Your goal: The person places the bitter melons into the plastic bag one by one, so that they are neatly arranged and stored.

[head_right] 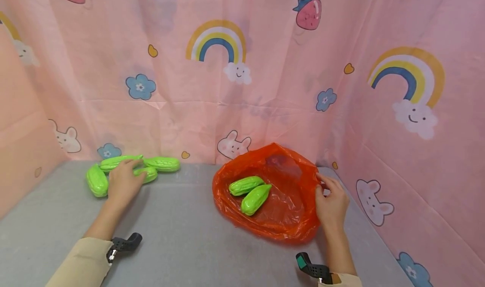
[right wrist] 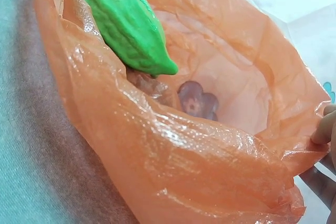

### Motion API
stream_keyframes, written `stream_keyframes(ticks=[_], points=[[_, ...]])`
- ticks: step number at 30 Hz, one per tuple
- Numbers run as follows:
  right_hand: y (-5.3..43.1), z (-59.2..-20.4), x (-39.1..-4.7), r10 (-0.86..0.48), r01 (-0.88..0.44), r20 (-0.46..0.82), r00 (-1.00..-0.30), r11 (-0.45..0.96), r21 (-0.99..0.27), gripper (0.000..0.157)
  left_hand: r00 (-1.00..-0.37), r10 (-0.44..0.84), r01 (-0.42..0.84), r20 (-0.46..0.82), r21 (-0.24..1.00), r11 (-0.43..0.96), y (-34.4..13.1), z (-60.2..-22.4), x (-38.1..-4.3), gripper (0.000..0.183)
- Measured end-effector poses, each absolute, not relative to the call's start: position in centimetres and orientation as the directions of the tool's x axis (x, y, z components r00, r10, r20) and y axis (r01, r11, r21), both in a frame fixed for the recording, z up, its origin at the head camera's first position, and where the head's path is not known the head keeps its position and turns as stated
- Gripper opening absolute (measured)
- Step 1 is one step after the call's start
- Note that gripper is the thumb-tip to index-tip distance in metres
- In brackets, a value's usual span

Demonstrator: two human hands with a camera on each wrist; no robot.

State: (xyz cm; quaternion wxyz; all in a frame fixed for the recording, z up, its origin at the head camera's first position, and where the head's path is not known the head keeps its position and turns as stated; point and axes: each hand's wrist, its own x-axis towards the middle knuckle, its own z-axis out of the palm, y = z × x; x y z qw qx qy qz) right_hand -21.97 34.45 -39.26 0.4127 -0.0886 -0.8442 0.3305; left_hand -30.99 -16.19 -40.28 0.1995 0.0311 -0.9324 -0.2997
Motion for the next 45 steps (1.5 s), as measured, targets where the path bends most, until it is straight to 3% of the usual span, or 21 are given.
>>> stream_keyframes(ticks=[8, 17, 23, 37, 45], points=[[34.4, -39.1, -21.8, 0.436, -0.094, 0.621, -0.652, 0.766, -0.636, 0.031, -0.943, -0.212, -0.036, 0.255, 0.556, 0.830, -16.5, -40.8, -30.9, 0.046], [34.4, -39.1, -21.8, 0.451, -0.072, 0.592, -0.668, 0.753, -0.654, 0.030, -0.946, -0.182, -0.021, 0.269, 0.507, 0.862, -16.6, -41.3, -31.2, 0.051], [34.4, -39.0, -21.8, 0.456, -0.068, 0.581, -0.674, 0.745, -0.664, 0.030, -0.948, -0.163, 0.003, 0.275, 0.517, 0.856, -16.6, -41.6, -31.3, 0.055], [34.3, -39.6, -21.8, 0.417, -0.136, 0.633, -0.652, 0.757, -0.639, 0.031, -0.971, 0.020, 0.157, 0.239, 0.570, 0.806, -17.0, -41.8, -31.9, 0.042], [34.4, -39.2, -21.7, 0.425, -0.114, 0.632, -0.648, 0.767, -0.632, 0.031, -0.960, 0.043, 0.214, 0.278, 0.619, 0.756, -16.3, -42.0, -32.3, 0.034]])
